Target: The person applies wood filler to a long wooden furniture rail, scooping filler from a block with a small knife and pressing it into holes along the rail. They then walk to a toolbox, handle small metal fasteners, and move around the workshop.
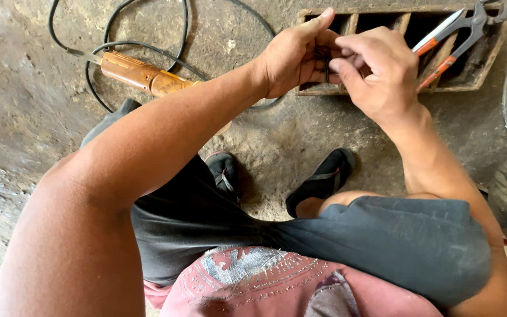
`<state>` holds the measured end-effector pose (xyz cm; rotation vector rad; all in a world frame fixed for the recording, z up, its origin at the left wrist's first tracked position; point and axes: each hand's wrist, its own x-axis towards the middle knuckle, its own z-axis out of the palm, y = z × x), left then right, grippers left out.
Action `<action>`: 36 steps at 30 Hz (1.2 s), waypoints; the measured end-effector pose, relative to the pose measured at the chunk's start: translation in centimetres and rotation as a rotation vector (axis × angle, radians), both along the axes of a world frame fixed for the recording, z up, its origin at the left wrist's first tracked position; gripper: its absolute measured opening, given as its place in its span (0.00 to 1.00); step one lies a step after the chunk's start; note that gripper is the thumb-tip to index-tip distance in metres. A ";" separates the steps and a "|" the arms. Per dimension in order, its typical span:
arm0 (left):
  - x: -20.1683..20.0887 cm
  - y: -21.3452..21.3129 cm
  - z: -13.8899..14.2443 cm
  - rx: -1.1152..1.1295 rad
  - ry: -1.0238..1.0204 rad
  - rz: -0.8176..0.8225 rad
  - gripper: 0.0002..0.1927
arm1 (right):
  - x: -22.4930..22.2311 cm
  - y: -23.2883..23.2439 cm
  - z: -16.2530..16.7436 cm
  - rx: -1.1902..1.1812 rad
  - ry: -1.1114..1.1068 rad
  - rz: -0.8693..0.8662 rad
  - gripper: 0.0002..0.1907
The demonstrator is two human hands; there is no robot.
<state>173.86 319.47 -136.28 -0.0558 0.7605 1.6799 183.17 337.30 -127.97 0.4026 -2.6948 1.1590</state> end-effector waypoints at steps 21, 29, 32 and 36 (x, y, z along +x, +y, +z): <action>-0.8 -1.1 -0.2 0.062 0.070 0.025 0.46 | 4.5 5.6 -7.8 0.191 0.022 -0.318 0.07; -1.3 -1.4 -1.0 0.102 0.133 0.082 0.46 | 6.6 3.5 -10.9 0.367 0.053 -0.259 0.08; -1.5 -1.5 -1.0 0.110 0.204 0.094 0.46 | 6.4 3.4 -10.0 0.544 -0.113 -0.324 0.08; -1.5 -1.3 -1.1 0.100 0.176 0.099 0.46 | 4.7 2.5 -7.8 0.520 0.073 -0.301 0.13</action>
